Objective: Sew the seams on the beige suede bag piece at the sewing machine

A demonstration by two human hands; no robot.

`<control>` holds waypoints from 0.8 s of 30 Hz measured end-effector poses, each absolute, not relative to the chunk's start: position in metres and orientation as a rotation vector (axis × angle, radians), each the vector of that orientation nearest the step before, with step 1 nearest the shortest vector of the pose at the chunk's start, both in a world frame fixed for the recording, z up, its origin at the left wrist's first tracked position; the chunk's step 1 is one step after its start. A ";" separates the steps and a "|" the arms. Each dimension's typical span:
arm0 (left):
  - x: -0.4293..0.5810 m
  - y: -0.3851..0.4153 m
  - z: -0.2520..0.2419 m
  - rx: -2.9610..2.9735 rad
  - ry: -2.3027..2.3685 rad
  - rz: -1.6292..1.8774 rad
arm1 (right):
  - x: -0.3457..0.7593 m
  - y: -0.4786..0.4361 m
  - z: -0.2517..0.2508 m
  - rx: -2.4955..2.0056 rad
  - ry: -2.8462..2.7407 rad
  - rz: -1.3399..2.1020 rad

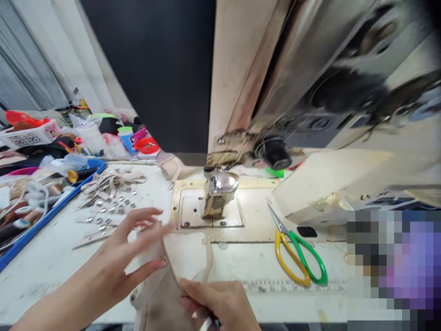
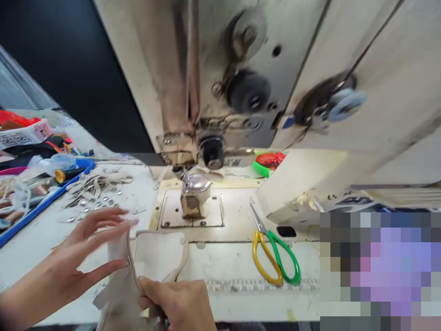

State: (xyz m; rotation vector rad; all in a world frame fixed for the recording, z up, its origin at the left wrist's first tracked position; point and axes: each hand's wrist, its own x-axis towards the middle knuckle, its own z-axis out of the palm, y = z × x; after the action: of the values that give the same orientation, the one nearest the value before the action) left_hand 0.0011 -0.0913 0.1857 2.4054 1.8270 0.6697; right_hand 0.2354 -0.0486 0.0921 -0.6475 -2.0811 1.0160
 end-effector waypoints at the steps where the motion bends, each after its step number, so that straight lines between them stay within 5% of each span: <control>1: 0.000 -0.104 0.185 2.631 1.820 0.595 | 0.238 -0.054 0.088 -0.558 -2.136 0.910; 5: 0.007 -0.131 0.180 2.870 1.617 0.573 | 0.247 -0.064 0.089 -0.444 -2.273 0.643; 9: 0.016 -0.147 0.163 3.002 1.545 0.970 | 0.250 -0.064 0.116 -0.665 -2.288 0.732; 24: 0.016 -0.156 0.153 3.059 1.501 0.920 | 0.237 -0.067 0.131 -0.570 -2.235 0.909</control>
State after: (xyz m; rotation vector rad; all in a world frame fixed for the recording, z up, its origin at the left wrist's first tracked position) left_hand 0.0158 -0.1561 0.1525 3.0593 1.5012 0.9198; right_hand 0.2369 -0.0665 0.1306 -0.5696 -2.2355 0.9087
